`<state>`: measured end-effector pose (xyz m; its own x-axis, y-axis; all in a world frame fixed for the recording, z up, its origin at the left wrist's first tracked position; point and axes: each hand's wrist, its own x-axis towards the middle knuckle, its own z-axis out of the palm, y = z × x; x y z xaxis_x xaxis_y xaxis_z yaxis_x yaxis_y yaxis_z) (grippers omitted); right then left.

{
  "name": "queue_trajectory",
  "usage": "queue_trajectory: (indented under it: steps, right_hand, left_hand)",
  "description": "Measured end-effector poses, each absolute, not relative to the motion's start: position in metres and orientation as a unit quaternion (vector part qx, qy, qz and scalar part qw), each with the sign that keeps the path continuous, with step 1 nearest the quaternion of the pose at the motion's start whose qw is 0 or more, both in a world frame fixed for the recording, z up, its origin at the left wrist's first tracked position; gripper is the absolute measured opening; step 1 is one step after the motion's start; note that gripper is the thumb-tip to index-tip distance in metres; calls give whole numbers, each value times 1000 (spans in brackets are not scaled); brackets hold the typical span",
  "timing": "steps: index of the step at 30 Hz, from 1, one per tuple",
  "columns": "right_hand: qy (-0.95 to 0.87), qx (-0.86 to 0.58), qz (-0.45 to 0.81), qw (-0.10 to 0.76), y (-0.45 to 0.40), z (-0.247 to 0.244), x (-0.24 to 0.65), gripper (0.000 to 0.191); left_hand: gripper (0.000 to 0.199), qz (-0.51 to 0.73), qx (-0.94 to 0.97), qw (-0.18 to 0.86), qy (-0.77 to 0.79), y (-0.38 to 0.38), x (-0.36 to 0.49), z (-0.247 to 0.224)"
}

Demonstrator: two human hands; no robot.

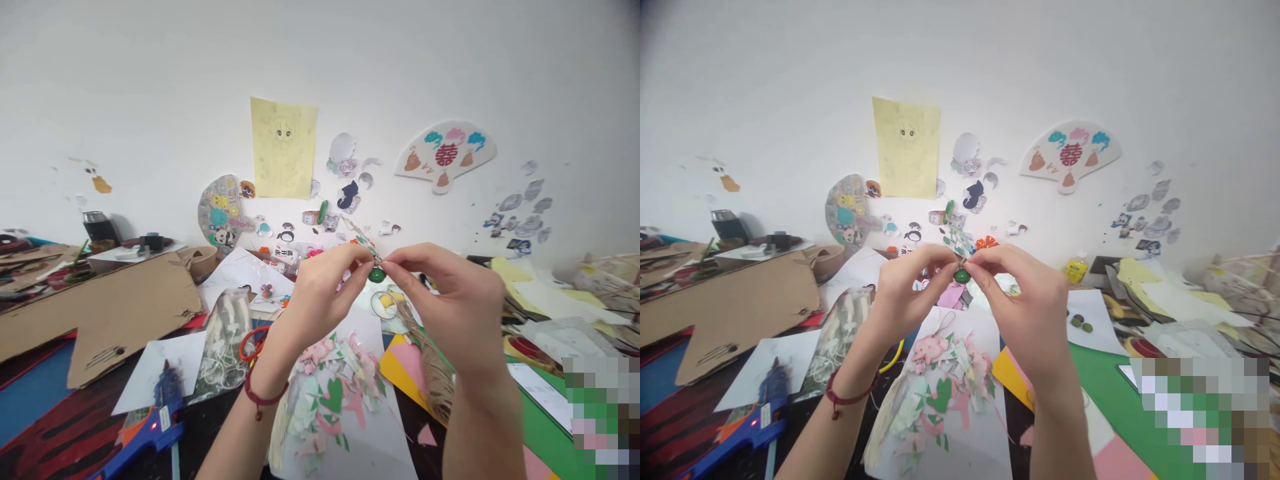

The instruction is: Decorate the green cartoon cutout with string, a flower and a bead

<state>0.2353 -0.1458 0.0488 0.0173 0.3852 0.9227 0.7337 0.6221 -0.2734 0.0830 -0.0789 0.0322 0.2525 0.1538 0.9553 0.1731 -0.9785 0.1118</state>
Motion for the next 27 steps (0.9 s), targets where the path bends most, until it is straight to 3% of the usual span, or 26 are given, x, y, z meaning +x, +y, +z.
queue_trajectory:
  steps: [27]
  right_hand:
    - [-690,-383,-113,604,-140,49,236,7]
  left_hand:
    - [4,-601,-787,-76,-118,-79,77,35]
